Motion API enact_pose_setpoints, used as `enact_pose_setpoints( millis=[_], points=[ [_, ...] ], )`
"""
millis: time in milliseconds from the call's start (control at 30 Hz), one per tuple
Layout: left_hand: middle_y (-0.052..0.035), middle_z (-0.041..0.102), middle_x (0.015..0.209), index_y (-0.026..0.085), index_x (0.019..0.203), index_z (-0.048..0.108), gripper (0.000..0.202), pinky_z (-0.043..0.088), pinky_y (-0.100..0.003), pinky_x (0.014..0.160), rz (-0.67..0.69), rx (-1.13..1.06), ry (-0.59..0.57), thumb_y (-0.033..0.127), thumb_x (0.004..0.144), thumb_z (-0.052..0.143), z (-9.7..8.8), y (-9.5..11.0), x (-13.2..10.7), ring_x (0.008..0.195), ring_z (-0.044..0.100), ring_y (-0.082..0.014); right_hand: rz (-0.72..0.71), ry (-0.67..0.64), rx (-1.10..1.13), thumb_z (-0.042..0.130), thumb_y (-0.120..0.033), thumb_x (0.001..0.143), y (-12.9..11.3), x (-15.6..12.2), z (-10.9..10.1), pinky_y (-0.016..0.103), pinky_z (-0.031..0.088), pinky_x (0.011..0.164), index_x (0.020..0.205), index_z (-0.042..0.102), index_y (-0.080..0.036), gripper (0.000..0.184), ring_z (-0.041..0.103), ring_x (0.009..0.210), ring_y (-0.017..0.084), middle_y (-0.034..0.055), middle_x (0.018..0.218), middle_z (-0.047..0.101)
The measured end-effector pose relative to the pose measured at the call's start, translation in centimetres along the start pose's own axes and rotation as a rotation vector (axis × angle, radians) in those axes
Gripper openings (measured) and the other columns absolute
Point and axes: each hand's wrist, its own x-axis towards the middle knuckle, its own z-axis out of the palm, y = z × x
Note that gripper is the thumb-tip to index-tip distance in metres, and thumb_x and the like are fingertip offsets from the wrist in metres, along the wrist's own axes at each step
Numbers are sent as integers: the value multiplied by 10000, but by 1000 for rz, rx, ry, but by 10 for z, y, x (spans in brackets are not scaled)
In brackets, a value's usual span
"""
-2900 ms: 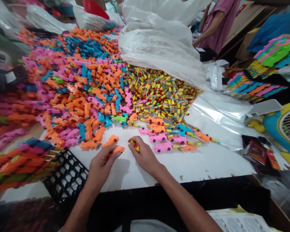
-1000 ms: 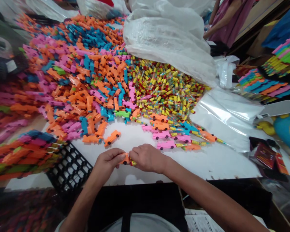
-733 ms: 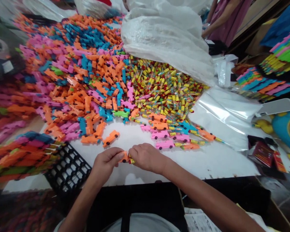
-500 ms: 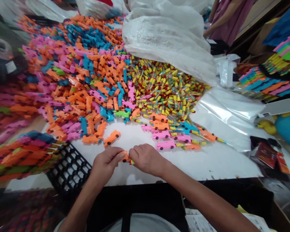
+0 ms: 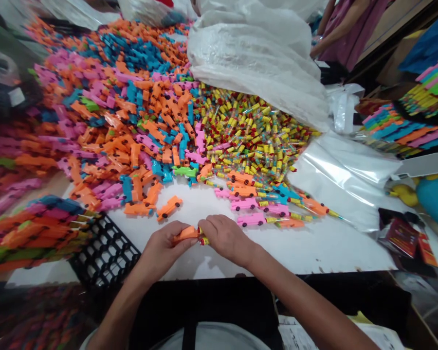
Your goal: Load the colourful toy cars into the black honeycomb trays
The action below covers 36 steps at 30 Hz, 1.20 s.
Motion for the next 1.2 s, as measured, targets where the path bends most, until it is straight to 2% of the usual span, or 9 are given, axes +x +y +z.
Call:
enact_pose_setpoints(
  millis=[167, 300, 433, 733, 1200],
  points=[
    [16, 615, 744, 218, 841, 669, 81, 410, -219, 653, 139, 83, 62, 227, 811, 594, 2, 2, -3, 707, 568, -123, 122, 0, 145, 433, -241, 967, -7, -6, 2, 286, 410, 643, 1012, 544, -141, 156, 511, 714, 191, 68, 797, 583],
    [10, 604, 713, 205, 807, 663, 72, 409, -219, 623, 186, 86, 113, 235, 824, 600, 4, 2, -7, 675, 558, -120, 92, 0, 160, 427, -204, 962, -5, -5, -1, 287, 423, 649, 1024, 543, -140, 146, 524, 718, 191, 69, 798, 598],
    [-2, 622, 724, 206, 823, 678, 110, 429, -228, 637, 217, 50, 88, 274, 845, 594, 5, 3, -8, 691, 574, -129, 70, -28, 174, 445, -228, 953, -3, -5, -1, 297, 437, 667, 1041, 542, -144, 156, 536, 742, 195, 81, 842, 613],
    [-4, 620, 705, 209, 800, 683, 117, 429, -242, 632, 194, 18, 83, 305, 825, 620, 5, 1, -7, 682, 571, -139, 24, -105, 169, 461, -151, 924, -1, -2, -7, 284, 393, 643, 1008, 547, -156, 120, 503, 722, 181, 53, 804, 582],
    [9, 603, 658, 208, 719, 662, 184, 400, -240, 605, 131, 20, 55, 377, 792, 645, 5, 0, -4, 643, 540, -134, -127, -168, 32, 401, -152, 949, 3, 2, -11, 288, 373, 623, 911, 553, -148, 157, 485, 673, 178, 52, 750, 568]
  ],
)
